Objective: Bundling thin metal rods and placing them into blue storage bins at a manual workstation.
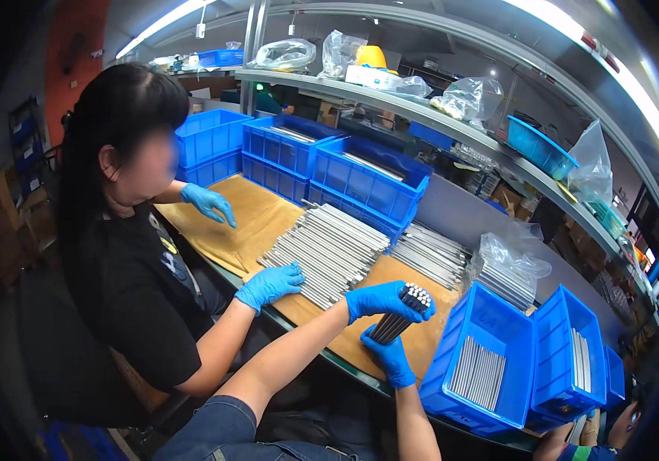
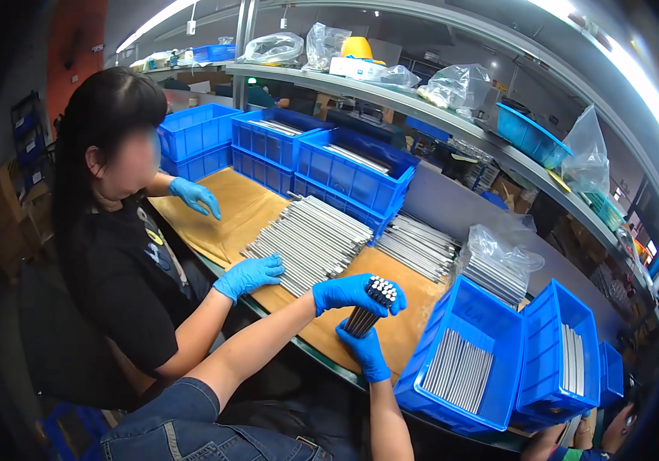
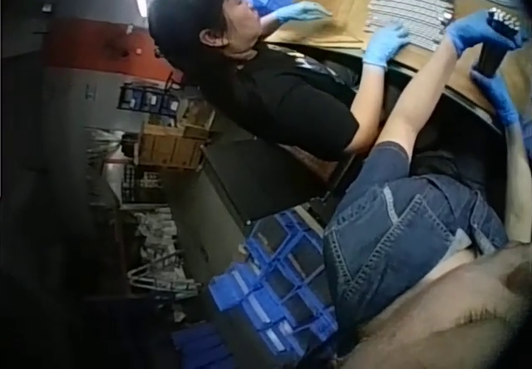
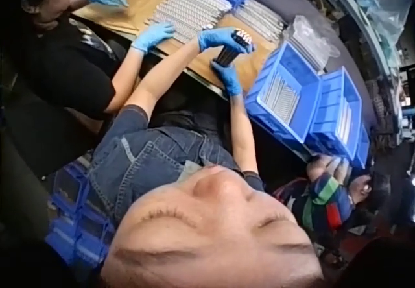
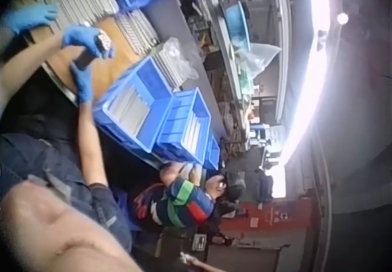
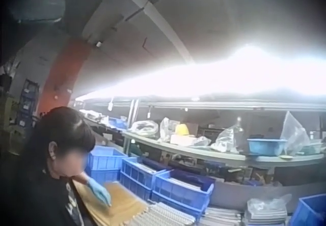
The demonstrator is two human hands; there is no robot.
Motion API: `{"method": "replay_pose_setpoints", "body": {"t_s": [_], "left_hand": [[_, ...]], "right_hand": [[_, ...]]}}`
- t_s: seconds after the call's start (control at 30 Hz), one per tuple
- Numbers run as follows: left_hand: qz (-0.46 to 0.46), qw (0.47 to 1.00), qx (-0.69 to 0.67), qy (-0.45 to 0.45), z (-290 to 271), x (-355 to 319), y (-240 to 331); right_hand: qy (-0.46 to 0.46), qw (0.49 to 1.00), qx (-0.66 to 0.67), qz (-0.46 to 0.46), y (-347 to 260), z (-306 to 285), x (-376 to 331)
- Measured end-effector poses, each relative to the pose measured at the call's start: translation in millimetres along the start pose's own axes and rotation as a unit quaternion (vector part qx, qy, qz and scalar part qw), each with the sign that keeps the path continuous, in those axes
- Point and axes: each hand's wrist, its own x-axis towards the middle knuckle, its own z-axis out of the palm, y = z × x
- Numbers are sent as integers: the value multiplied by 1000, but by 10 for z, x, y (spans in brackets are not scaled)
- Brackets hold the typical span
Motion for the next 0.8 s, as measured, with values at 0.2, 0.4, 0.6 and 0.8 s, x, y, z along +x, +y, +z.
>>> {"method": "replay_pose_setpoints", "body": {"t_s": [0.2,0.4,0.6,0.8], "left_hand": [[-22,980,-124,152,161,-78,-50],[-82,909,-304,274,315,-191,-360],[-139,818,-444,338,666,-580,-1172],[-274,831,-415,247,1471,-1089,-1059]], "right_hand": [[-33,997,55,53,-125,157,-293],[-4,897,387,213,-854,434,-1253],[-61,701,644,301,-626,348,-1548],[-12,629,722,289,-311,391,-1603]]}}
